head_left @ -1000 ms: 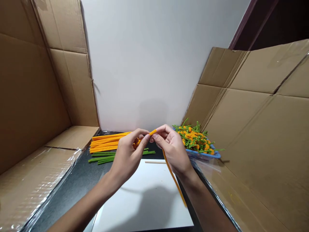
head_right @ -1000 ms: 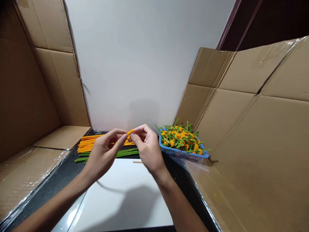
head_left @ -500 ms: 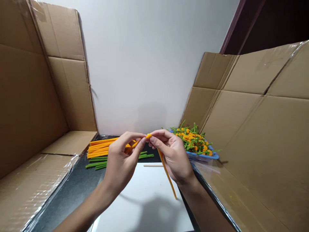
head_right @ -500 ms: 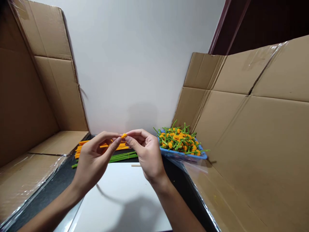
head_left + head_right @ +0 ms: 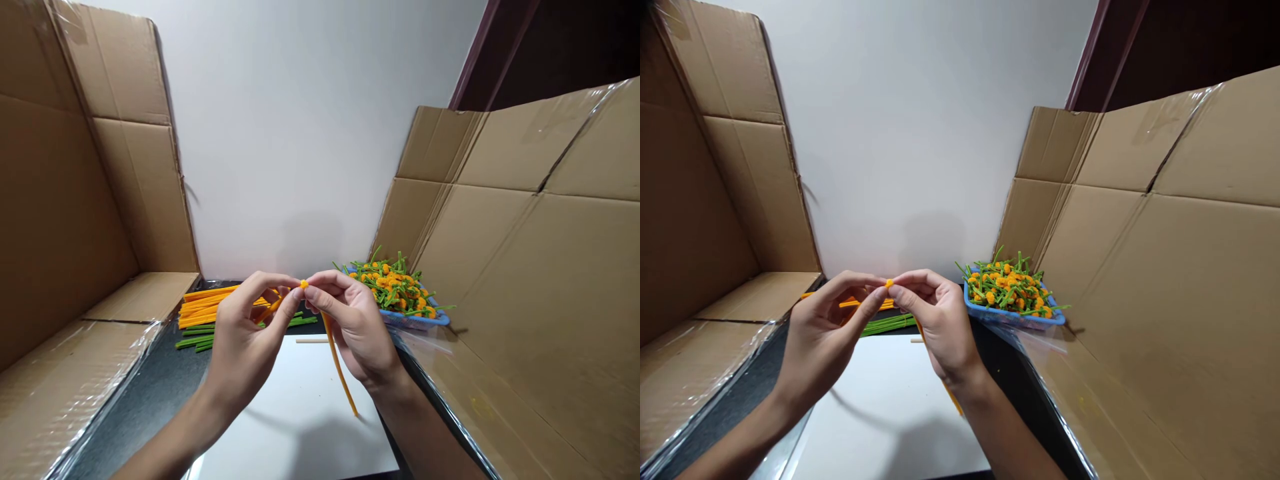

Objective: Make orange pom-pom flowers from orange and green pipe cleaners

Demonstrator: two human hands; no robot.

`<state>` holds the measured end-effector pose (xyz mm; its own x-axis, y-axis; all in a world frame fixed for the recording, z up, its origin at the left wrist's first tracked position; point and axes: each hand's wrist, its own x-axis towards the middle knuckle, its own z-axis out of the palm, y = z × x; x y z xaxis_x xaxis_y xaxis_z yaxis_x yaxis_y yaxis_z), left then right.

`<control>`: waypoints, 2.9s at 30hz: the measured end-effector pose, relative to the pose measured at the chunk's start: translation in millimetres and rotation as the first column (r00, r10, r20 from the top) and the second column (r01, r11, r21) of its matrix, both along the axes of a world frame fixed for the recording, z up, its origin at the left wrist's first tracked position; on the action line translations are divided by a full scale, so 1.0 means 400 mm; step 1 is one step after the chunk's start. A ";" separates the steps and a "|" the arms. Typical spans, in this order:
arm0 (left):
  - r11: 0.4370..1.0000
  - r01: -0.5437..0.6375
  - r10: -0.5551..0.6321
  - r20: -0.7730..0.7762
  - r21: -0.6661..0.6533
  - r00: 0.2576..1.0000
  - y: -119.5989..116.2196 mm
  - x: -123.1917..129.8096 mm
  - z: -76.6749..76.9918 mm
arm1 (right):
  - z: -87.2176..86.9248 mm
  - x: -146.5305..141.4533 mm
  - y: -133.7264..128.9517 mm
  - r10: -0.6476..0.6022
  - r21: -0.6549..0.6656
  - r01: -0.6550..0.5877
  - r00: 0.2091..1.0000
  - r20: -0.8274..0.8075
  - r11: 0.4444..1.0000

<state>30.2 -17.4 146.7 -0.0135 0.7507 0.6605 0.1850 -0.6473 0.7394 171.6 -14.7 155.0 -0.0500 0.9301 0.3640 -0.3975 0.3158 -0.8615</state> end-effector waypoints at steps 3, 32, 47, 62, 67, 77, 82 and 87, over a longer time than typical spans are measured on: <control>0.999 0.035 -0.035 0.013 -0.035 0.999 -0.004 -0.005 0.006 | 0.003 0.001 -0.003 0.023 0.017 -0.023 1.000 0.000 1.000; 0.981 0.141 -0.120 0.149 -0.136 0.982 -0.027 -0.005 0.029 | 0.002 0.017 -0.030 -0.074 0.171 0.040 0.977 0.199 0.984; 0.794 -0.190 0.271 -0.058 0.577 0.961 -0.033 -0.009 -0.003 | 0.011 -0.001 -0.057 -0.083 0.188 0.060 0.990 0.117 0.980; 0.631 -0.276 0.504 -0.113 0.725 0.856 -0.019 -0.012 -0.022 | 0.017 -0.002 -0.042 -0.010 0.028 0.006 0.992 0.127 1.000; 0.652 -0.315 0.513 -0.096 0.690 0.853 -0.023 -0.007 -0.025 | 0.016 -0.001 -0.040 -0.042 0.025 0.039 0.990 0.135 0.999; 0.746 -0.409 0.539 -0.116 0.526 0.834 -0.027 -0.001 -0.037 | 0.014 0.004 -0.040 -0.077 0.051 0.070 0.985 0.158 0.996; 0.759 -0.318 0.484 -0.166 0.568 0.859 -0.026 -0.006 -0.019 | 0.026 0.011 -0.049 -0.169 0.142 0.134 0.947 0.274 0.981; 0.782 -0.264 0.451 -0.221 0.564 0.865 -0.025 -0.010 -0.010 | 0.037 0.025 -0.056 -0.227 0.216 0.155 0.901 0.369 0.964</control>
